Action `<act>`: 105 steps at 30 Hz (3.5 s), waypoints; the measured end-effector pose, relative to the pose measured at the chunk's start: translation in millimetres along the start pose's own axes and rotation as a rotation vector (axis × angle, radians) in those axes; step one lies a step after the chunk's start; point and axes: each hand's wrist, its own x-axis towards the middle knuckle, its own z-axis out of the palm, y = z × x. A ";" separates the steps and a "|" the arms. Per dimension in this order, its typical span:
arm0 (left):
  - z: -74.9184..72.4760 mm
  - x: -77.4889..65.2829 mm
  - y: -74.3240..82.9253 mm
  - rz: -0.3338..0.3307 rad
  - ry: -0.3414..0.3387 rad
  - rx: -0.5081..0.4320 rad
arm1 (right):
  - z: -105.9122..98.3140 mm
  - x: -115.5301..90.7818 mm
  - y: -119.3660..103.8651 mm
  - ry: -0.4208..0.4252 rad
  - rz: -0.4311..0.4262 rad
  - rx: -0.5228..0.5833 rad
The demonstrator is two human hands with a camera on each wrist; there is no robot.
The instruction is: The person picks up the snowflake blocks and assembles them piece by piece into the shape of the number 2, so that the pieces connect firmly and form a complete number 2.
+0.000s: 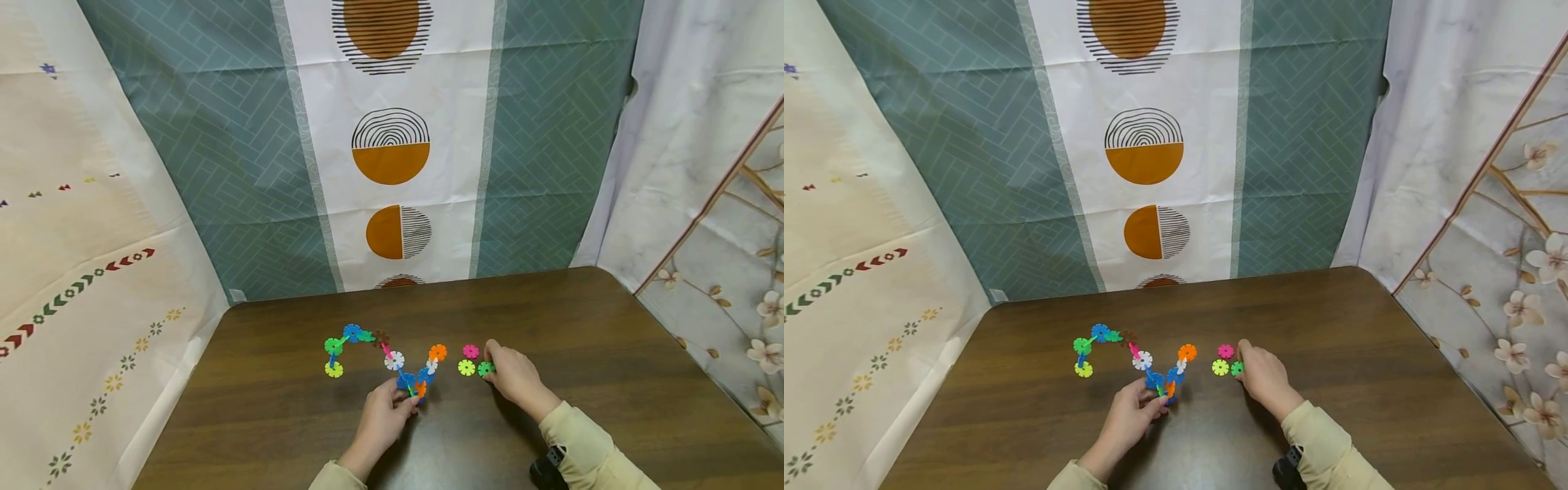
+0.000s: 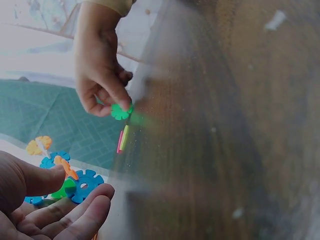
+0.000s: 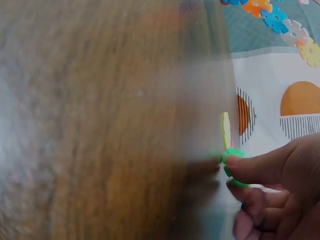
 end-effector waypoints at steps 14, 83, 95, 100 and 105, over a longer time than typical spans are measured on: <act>-0.3 -1.6 2.4 -0.003 -0.015 -0.001 | -30.9 11.9 -35.4 -0.051 0.055 0.631; 4.2 -4.0 -0.8 0.050 -0.013 0.028 | -20.7 7.4 -44.0 -0.446 0.202 1.245; 4.3 -6.3 -0.8 0.073 -0.011 0.048 | -19.7 4.8 -42.5 -0.445 0.214 1.249; 5.1 -6.5 -1.1 0.056 -0.010 0.038 | -19.4 2.5 -46.6 -0.438 0.213 1.229; 6.1 -6.2 -0.1 0.024 -0.008 0.015 | -19.8 0.3 -50.6 -0.425 0.232 1.227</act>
